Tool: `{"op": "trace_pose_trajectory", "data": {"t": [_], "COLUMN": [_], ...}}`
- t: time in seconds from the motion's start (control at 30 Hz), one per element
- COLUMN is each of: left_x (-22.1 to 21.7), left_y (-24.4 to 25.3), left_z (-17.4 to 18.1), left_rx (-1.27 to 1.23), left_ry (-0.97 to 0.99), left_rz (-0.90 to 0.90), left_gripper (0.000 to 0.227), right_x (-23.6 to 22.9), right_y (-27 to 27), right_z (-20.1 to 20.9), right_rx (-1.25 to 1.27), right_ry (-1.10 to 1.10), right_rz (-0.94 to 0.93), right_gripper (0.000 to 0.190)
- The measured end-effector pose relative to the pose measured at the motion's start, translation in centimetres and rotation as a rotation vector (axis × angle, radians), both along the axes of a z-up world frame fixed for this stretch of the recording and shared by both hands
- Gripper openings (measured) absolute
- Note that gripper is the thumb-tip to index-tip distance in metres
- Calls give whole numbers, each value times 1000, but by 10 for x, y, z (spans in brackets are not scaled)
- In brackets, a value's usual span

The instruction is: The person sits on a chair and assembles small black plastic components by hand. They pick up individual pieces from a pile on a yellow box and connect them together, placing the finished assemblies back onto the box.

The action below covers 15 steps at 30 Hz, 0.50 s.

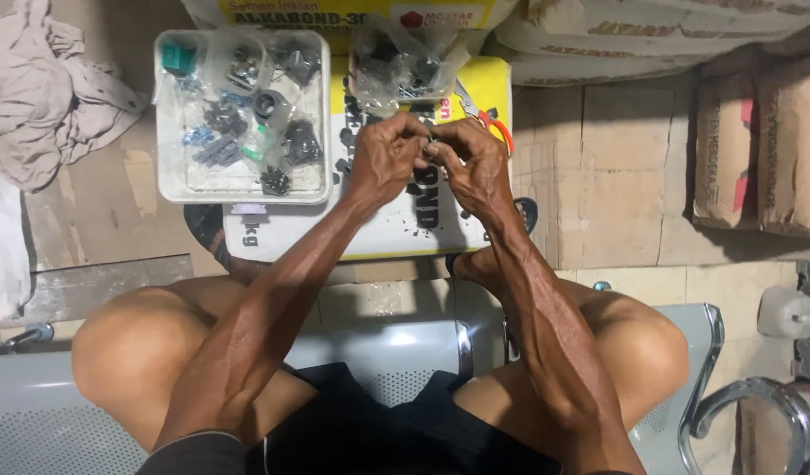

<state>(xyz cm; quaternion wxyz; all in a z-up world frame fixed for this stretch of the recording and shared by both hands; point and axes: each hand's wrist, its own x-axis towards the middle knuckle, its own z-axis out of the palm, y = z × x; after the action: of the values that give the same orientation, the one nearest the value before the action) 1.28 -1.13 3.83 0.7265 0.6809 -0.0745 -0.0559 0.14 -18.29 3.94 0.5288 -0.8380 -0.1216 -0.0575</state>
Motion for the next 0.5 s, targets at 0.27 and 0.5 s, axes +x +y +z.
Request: {"op": "trace_pose_trajectory", "data": {"t": [0.27, 0.5], "left_x": [-28, -55], "left_y": [-1, -2], "left_z": [-56, -97], "left_rx": [213, 456], "left_ry": [11, 10], "left_rz": [148, 147], "left_gripper": [12, 14], "right_x": [21, 23], "right_y": [2, 2], "right_z": [-97, -165], "right_rx": [-251, -567], "right_ry": [-36, -136], "right_rz": [-4, 57], "right_gripper": [15, 17]}}
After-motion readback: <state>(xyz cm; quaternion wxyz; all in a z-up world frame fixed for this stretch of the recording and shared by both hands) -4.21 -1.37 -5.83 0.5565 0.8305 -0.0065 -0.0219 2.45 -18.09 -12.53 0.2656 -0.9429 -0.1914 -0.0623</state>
